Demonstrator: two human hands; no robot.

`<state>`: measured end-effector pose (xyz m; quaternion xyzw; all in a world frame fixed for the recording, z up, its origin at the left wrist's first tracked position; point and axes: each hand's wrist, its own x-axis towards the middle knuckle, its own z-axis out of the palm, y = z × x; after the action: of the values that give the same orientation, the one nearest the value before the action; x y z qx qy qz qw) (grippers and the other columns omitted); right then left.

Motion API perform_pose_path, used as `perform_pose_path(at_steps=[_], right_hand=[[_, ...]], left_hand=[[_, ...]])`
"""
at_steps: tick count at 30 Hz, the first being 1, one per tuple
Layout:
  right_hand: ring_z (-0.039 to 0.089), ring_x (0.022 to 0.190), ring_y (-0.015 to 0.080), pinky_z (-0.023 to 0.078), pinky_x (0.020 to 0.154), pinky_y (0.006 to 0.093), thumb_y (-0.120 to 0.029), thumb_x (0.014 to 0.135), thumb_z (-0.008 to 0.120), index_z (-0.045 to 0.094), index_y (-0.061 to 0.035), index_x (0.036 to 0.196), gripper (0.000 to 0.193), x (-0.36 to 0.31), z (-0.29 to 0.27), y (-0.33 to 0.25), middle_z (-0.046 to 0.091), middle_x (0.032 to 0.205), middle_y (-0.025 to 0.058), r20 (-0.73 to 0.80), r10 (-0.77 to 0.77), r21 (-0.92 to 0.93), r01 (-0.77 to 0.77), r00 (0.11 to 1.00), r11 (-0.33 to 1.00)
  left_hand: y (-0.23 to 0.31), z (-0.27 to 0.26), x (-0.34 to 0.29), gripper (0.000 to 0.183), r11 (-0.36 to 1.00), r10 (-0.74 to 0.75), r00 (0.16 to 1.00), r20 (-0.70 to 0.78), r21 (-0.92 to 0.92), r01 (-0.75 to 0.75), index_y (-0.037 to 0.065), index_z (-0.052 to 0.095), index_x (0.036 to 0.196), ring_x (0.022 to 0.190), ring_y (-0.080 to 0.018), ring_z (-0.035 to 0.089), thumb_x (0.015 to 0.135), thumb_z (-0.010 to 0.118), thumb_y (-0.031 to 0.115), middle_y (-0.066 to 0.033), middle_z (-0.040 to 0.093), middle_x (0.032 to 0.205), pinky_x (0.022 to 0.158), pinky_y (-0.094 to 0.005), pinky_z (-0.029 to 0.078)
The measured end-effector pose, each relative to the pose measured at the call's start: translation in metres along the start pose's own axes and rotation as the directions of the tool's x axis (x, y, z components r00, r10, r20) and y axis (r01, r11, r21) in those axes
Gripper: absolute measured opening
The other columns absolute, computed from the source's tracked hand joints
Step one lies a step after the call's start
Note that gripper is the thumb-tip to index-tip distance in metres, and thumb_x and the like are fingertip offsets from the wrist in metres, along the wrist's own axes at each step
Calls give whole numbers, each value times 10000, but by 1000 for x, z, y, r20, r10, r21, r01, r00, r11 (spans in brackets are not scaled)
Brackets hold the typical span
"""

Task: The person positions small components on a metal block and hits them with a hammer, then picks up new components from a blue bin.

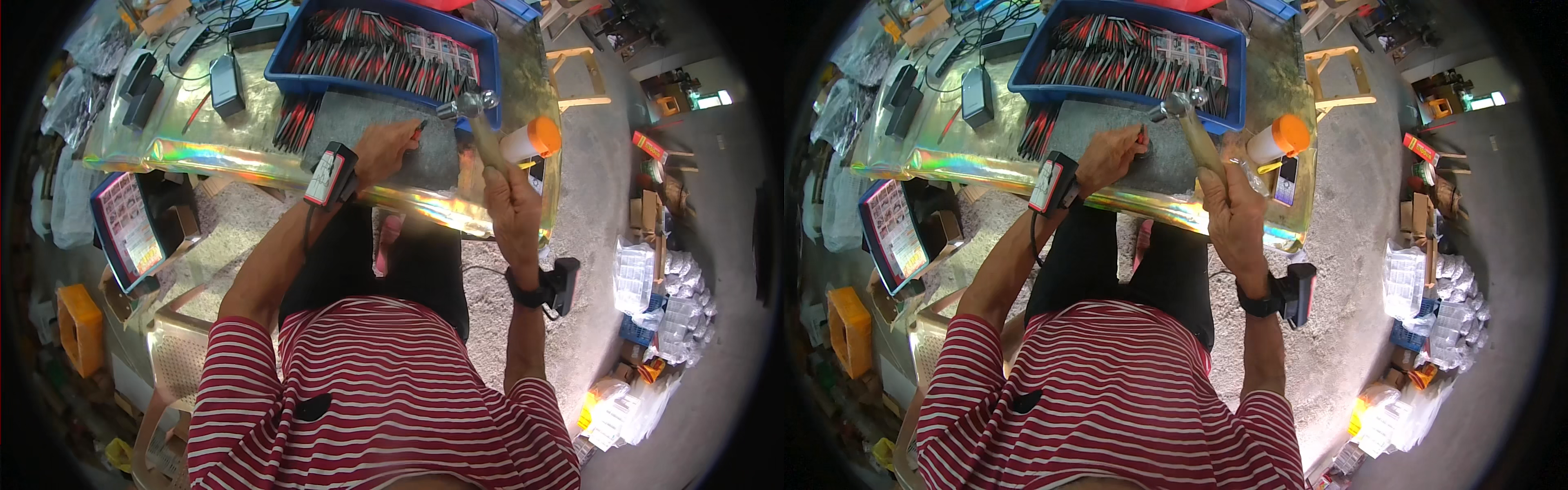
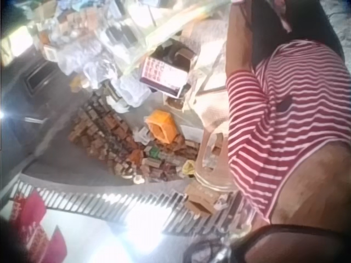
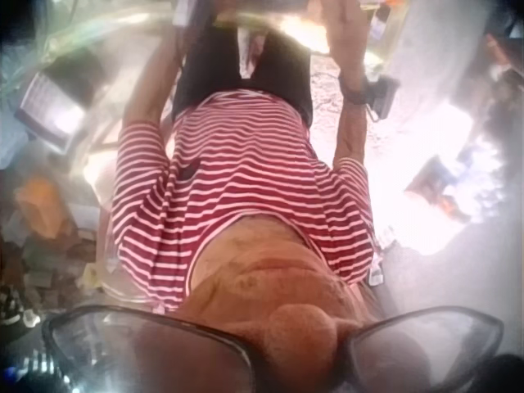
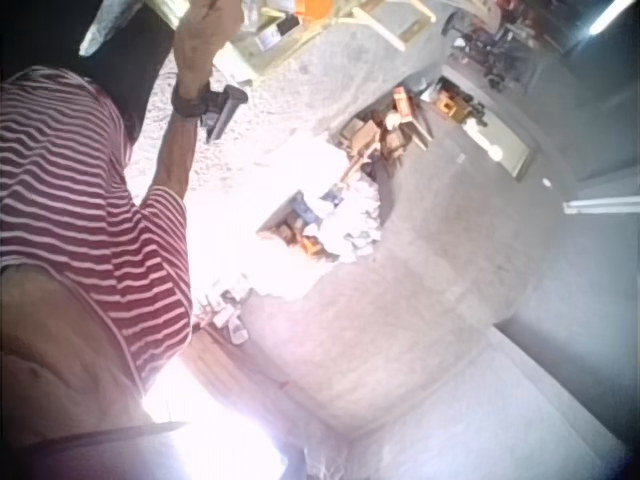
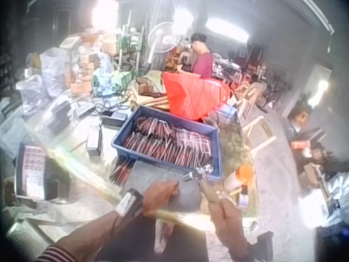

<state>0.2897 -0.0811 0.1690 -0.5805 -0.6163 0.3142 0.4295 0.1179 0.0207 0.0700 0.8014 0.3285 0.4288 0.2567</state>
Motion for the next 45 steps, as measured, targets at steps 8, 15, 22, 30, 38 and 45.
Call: perform_pose_path(at_steps=[8, 15, 22, 30, 38, 45], right_hand=[[523, 492, 311, 378, 408, 355, -148, 782, 563, 501, -33, 834, 141, 5, -4, -10, 513, 574, 151, 103, -338, -545, 337, 936, 768], [413, 505, 62, 328, 438, 209, -122, 853, 444, 506, 18, 868, 154, -4, -14, -75, 454, 575, 2, -113, -420, -422, 339, 901, 841], [527, 507, 198, 383, 443, 298, -97, 831, 452, 508, -14, 877, 110, 0, -6, -11, 529, 596, 115, 173, -501, -647, 482, 848, 591], [458, 507, 120, 369, 450, 233, -134, 838, 476, 498, 22, 826, 158, -6, -16, -63, 475, 587, 38, -191, -343, -276, 285, 920, 918], [511, 511, 300, 361, 434, 344, -136, 822, 498, 503, -14, 830, 122, -1, 2, -7, 495, 600, 175, -34, -345, -625, 249, 938, 739], [342, 398, 108, 277, 357, 254, -228, 845, 489, 485, 12, 737, 263, -9, 25, 53, 410, 503, 79, -139, 163, -57, -173, 977, 983]], left_hand=[[0, 5, -2, 84, 997, 71, 997, -42, 30, -70, -8, 443, 754, 647, -298, 561, 739, 525, -11, -139, 533, 683, 524, -338, 436], [-2, 3, -5, 80, 998, 53, 998, -23, 27, -52, -16, 438, 780, 690, -292, 577, 755, 512, -1, -144, 544, 710, 548, -331, 460], [-5, 7, -2, 115, 992, 127, 991, -29, 8, -127, -26, 457, 831, 689, -299, 577, 732, 513, -42, -159, 561, 743, 554, -325, 463], [-2, 8, -3, 232, 998, 69, 997, -45, 9, -69, -19, 488, 933, 671, -312, 569, 707, 516, -65, -165, 562, 756, 567, -348, 452], [1, 2, -3, 172, 1000, 11, 1000, -9, 28, -10, -32, 476, 907, 683, -328, 560, 737, 495, -44, -172, 561, 767, 557, -356, 438], [-3, 10, -2, 198, 996, 86, 994, -71, 27, -84, -31, 465, 933, 673, -287, 567, 739, 508, -29, -154, 561, 749, 573, -327, 454]])
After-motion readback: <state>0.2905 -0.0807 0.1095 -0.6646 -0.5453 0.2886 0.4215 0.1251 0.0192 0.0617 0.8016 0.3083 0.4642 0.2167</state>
